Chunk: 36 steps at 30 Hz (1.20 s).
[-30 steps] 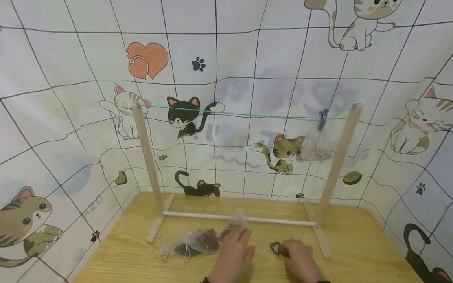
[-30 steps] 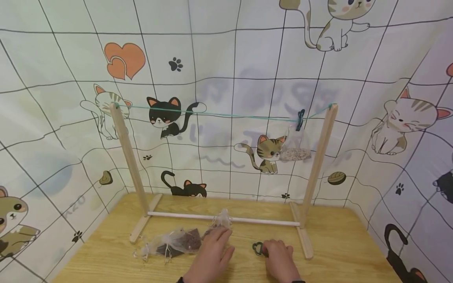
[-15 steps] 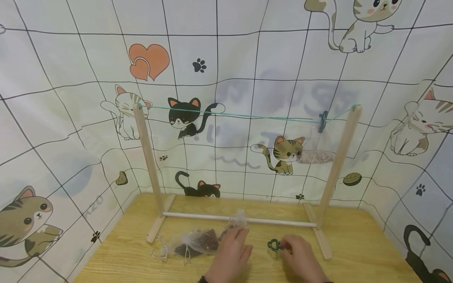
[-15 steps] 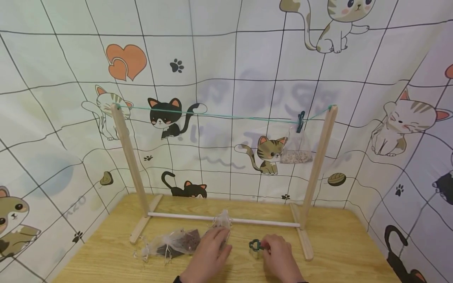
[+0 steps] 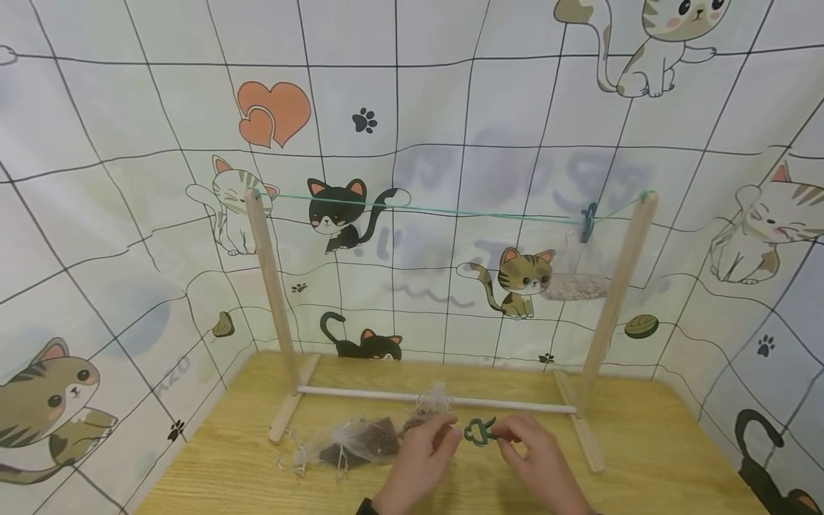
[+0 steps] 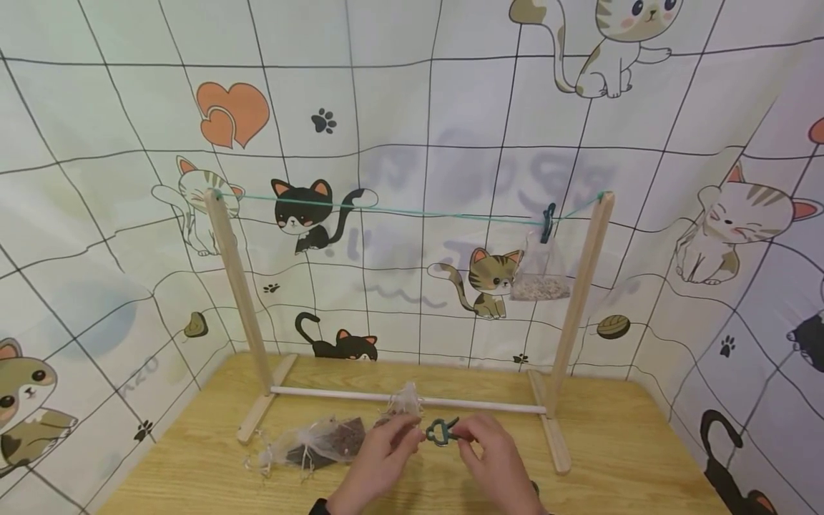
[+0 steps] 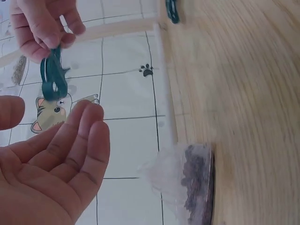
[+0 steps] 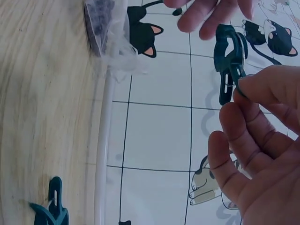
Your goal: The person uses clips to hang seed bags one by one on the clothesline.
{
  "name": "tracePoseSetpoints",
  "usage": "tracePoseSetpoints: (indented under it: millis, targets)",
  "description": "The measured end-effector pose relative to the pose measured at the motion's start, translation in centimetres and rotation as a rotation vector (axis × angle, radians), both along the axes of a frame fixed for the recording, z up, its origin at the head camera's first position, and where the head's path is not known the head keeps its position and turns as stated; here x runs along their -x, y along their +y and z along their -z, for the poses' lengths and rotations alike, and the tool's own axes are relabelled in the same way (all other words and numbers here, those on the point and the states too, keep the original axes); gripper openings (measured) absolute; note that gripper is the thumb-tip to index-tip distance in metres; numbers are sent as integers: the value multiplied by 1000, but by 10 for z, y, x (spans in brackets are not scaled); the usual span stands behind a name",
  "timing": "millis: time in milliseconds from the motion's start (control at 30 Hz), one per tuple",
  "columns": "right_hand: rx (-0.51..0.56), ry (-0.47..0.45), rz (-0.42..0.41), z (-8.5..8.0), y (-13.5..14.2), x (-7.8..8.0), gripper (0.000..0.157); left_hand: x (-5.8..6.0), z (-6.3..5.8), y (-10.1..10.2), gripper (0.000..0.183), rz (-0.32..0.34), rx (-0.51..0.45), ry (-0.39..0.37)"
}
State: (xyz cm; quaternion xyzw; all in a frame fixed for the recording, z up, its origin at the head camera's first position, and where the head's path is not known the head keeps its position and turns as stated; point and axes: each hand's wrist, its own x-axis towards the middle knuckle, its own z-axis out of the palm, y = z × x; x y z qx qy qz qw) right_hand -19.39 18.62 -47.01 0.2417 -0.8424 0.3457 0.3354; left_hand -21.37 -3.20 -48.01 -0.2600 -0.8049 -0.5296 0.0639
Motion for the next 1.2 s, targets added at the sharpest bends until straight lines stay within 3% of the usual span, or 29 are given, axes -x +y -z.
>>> tracePoseSetpoints:
  millis: [100,267,433,600,767,867,933,1033,1200]
  targets:
    - [-4,29,-56,1,-4,0,46,1,1,2,38,17,-51,-9]
    - [2,20,-71,2,-8,1,45,2,-1,3,19,31,-131,-36]
    - [21,-39,-96,2,-8,0,59,0,-6,3,16,39,-202,-74]
    - [28,-107,-219,3,-4,-1,59,-2,-6,3,14,80,-230,-122]
    - [61,-153,-274,3,-2,-1,52,-1,-2,4,14,128,-260,-203]
    - [104,-182,-314,2,-1,-1,48,-1,2,5,12,135,-214,-197]
    - [144,-202,-330,3,-1,-2,45,0,4,6,12,119,-150,-164]
    - [182,-230,-292,4,-1,-2,43,1,6,5,13,61,-55,-88]
    - [213,-256,-169,7,2,0,44,13,9,-2,13,-143,104,40]
